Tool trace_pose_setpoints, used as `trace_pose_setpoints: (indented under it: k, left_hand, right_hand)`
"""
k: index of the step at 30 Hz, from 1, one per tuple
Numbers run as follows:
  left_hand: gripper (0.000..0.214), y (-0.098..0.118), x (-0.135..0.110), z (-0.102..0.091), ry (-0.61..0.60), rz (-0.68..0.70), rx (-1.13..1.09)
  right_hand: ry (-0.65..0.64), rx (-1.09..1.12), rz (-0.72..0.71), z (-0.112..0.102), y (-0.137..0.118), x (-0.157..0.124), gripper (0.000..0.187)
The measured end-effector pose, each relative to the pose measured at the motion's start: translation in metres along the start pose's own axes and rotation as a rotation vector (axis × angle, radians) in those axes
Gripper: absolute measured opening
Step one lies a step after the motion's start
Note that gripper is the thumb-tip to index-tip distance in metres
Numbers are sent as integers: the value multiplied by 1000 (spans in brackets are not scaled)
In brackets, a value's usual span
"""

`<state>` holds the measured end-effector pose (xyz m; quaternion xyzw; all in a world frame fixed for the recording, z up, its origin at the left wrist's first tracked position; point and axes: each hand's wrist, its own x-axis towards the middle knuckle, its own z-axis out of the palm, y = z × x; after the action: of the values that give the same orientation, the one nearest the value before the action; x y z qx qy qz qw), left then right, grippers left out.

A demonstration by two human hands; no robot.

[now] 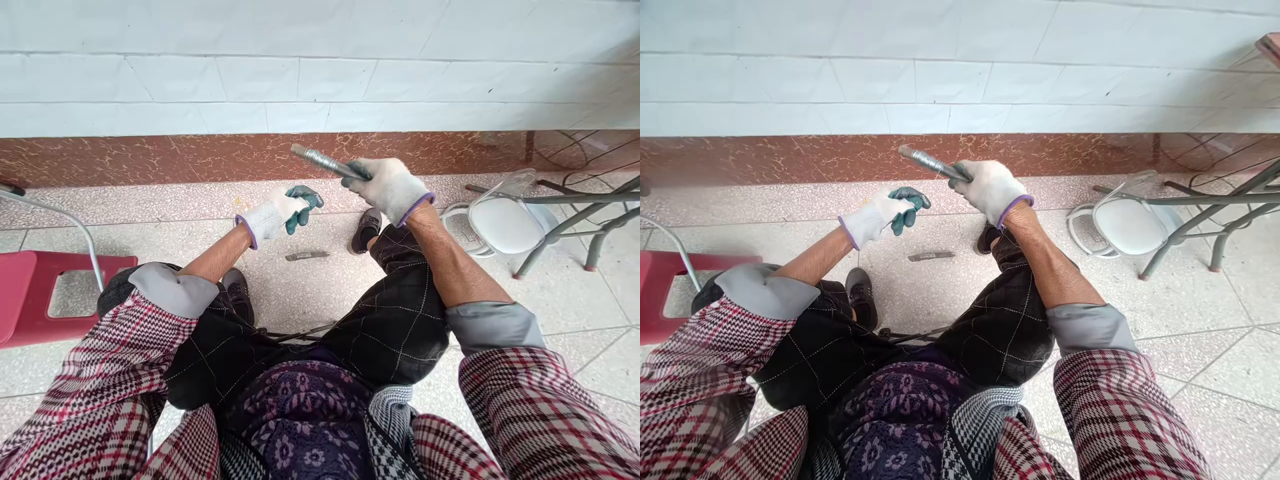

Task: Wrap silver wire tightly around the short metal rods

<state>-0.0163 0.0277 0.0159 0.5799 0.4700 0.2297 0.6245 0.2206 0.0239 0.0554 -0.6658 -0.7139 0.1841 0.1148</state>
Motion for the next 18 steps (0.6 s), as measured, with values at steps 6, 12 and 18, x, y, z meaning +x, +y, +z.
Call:
trace_pose_setpoints:
  k: [6,12,18]
  left_hand:
    - [23,5,4,0,-57,12,-33]
    - [19,3,10,-9,46,33,94]
    - [11,7,4,-18,45,59,238]
  right_hand:
    - [195,773,32,-11,5,-5,24]
    - [-307,1049,-165,-11,-7,-22,39]
    - [-778,599,-79,19,0,-32,36]
